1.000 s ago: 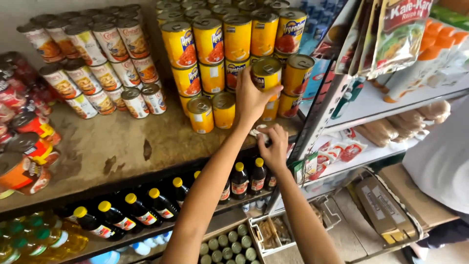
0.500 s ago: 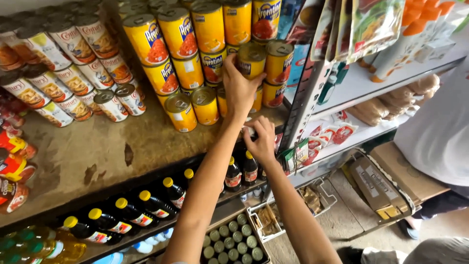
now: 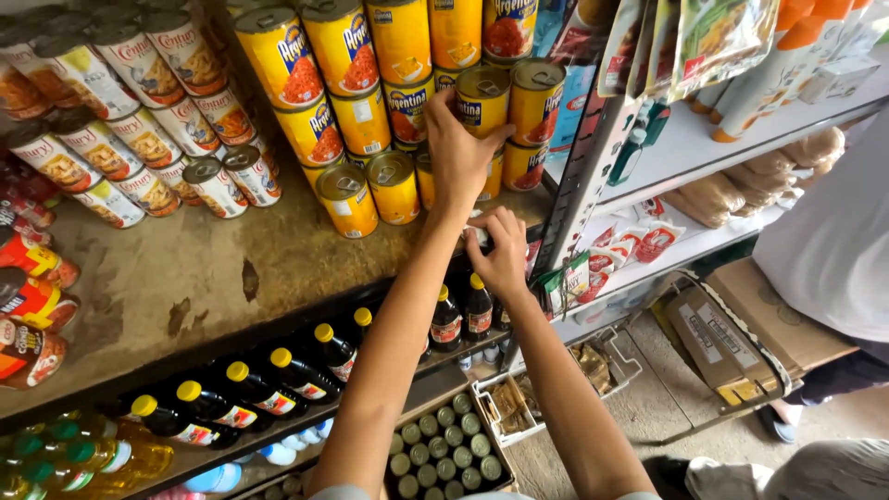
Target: Wiping canned goods with a cloth and placing them on grocery shelves.
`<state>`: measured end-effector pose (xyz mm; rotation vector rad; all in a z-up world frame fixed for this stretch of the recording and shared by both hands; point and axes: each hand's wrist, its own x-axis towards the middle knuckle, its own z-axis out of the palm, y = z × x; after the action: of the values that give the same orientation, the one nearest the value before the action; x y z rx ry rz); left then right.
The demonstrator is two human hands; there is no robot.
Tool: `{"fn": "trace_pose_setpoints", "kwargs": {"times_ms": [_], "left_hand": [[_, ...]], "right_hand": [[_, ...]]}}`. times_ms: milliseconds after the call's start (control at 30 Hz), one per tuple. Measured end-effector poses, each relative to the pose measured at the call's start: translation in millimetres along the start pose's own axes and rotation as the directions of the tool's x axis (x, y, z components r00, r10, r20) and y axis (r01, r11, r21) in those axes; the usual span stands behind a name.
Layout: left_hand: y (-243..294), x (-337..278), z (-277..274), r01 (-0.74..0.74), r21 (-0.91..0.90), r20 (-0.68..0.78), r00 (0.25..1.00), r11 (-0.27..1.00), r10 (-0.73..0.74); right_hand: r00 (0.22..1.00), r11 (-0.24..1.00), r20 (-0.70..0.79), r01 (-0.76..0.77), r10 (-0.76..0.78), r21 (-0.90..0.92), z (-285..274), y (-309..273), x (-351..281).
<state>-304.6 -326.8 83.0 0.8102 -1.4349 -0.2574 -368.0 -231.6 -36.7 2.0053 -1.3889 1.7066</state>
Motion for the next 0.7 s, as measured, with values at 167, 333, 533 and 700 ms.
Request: {"fn": "trace_pose_setpoints", "kwargs": {"times_ms": [167, 333, 533, 700], "left_hand": [[15, -7, -17, 0.121, 0.016, 0.052, 0.991, 0.992, -0.122], [29, -45, -61, -0.001, 0.009, 0.040, 0.999, 1.000, 0.000], [37, -127, -141, 0.109, -0.293, 0.359, 0.933, 0.950, 0.004], [20, -185, -199, 0.249, -0.374, 0.455, 0.888, 0.893, -0.057]], "right_hand": [[0.999, 0.996, -0.018, -0.029, 0.031, 0.084, 4, 15, -1], [0.961, 0.856, 0.057, -0.269, 0.272, 0.442, -6, 16, 0], [0.856, 0.618, 0.118, -0.452, 0.503, 0.644, -46, -60, -26], [0.822, 0.589, 0.112, -0.488, 0.558, 0.644, -44, -126, -91]]}}
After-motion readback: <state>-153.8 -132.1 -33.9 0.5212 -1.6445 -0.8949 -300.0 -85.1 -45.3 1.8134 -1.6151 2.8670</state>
